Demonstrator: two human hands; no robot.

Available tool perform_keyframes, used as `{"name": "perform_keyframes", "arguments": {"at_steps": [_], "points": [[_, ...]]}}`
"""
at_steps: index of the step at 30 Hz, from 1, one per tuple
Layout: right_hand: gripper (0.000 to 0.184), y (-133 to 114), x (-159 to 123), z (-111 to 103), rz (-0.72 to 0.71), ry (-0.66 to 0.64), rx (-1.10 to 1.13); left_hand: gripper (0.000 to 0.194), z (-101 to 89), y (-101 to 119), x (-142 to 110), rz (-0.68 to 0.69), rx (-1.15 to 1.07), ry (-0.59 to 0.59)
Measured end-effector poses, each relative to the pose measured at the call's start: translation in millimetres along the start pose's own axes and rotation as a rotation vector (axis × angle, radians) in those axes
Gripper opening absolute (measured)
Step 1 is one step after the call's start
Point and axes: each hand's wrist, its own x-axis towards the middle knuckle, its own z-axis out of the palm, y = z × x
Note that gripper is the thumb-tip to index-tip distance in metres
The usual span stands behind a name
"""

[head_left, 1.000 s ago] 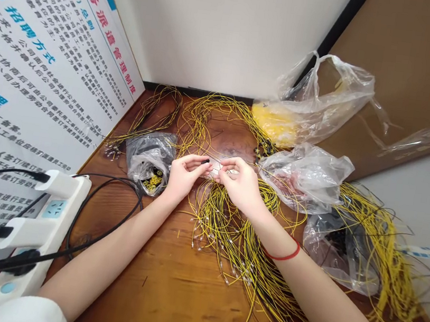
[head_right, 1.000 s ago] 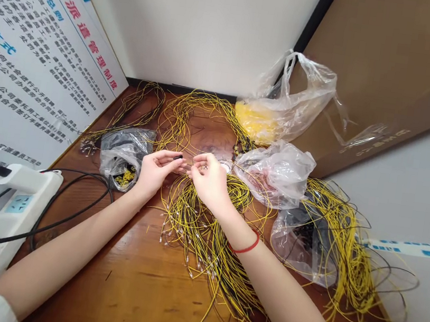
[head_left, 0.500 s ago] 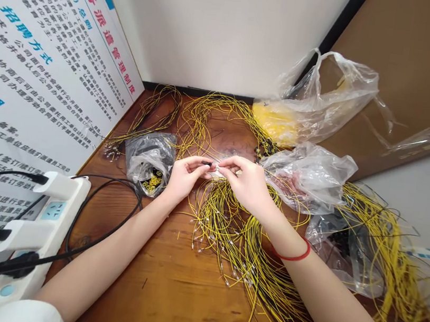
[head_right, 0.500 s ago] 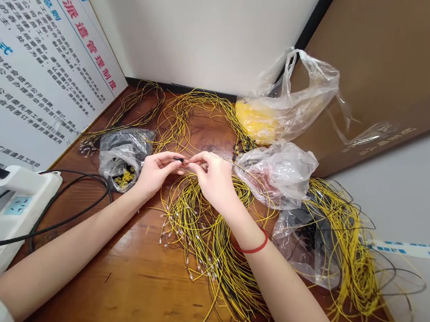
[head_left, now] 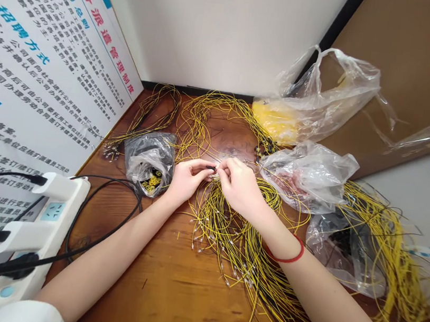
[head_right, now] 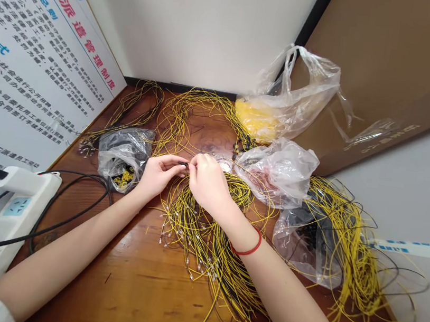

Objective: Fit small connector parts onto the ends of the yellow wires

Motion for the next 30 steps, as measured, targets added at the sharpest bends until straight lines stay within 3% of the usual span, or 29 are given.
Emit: {"name": "perform_keyframes", "arguments": {"at_steps": [11, 20, 30], "points": [[0.013, -1.0, -1.0, -1.2, -0.006, -0.028, -0.141, 0.017, 1.3, -0.8, -2.3, 0.037, 0.094, -0.001], [0.013, -1.9, -1.0, -2.5, -0.024, -0.047, -0.241, 0.017, 1.3, 1.0, -6.6, 0.184, 0.350, 0.002], [0.017, -8.0, -2.4, -6.4, -0.105, -0.093, -0.361, 0.017, 2.5, 3.1, -6.2, 0.250, 0.404, 0.018]]}}
